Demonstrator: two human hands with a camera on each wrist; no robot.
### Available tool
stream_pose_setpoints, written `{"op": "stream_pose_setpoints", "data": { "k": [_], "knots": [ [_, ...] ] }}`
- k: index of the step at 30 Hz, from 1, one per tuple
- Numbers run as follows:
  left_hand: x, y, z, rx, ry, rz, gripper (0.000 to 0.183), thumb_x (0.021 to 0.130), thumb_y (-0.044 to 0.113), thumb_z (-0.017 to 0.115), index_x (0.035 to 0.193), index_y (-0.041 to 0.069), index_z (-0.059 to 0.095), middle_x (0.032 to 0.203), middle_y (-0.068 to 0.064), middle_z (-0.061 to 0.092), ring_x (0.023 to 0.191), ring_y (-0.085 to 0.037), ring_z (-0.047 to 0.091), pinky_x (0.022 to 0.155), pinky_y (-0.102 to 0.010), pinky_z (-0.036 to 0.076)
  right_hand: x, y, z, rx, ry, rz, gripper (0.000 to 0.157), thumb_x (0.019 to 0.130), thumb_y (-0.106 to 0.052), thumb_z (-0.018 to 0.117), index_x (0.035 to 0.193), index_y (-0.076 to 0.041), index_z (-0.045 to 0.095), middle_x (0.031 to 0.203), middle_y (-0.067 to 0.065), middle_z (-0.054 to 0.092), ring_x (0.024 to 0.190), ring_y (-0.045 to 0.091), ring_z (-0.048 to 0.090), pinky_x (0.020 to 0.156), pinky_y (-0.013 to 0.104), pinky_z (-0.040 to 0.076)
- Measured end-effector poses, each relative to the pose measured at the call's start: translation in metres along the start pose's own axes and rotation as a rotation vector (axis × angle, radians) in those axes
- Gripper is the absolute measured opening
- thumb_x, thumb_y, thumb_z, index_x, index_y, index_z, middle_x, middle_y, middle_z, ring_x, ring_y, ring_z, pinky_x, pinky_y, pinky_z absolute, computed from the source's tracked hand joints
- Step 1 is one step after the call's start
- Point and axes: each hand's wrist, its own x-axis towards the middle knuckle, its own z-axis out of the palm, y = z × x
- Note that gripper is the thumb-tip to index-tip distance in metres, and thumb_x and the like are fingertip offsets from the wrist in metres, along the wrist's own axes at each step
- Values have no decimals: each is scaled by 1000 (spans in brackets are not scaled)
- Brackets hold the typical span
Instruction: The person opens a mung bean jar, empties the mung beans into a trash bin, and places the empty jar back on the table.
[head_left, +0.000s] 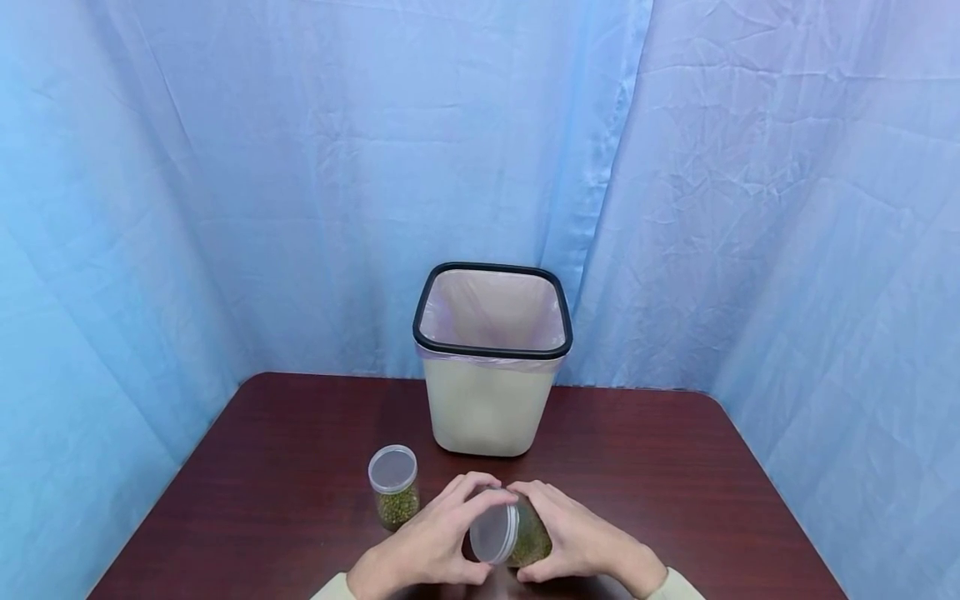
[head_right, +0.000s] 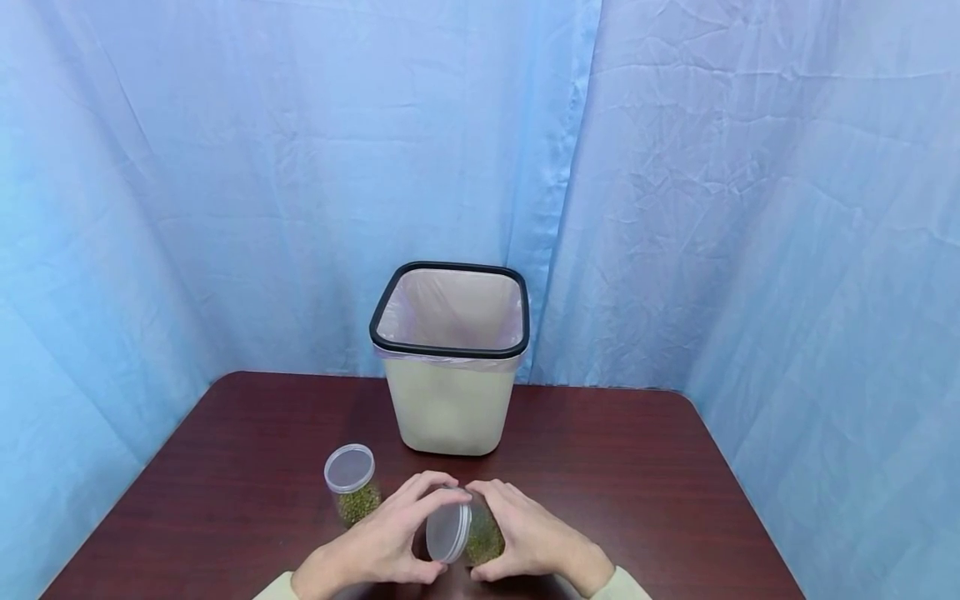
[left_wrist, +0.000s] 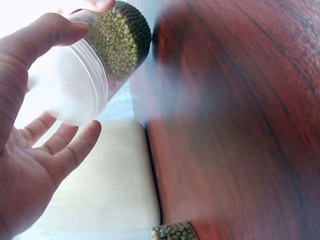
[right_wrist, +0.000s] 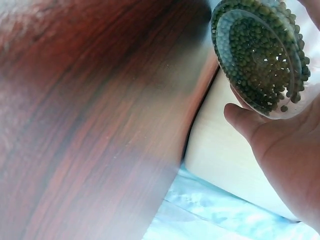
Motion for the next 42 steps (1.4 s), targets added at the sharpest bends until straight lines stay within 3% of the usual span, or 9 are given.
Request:
{"op": "stream_pose_setpoints", "data": {
  "k": [6,23,42],
  "knots": [
    [1,2,0,-11,-12,-54,89,63,26,89,144,22,53,135,0,49,122,-17,51,96,-32,49,-1,0,1,22,-8,23,96,70,-46,90,147,-19,41,135,-9,52,114,10,54,92,31,50],
    [5,5,-1,-49,-57,-182,84,67,36,87,143,22,53,127,6,53,111,-12,55,89,-36,51,-2,2,0,21,-7,21,95,72,-48,89,147,-16,41,134,-5,53,114,11,54,91,32,51],
    [5,5,0,-44,-35,-255,81,69,47,87,140,21,56,118,10,56,100,-4,58,80,-32,52,-1,2,1,47,-6,31,95,72,-49,89,147,-16,41,134,-6,53,116,11,54,93,32,51]
  ]
}}
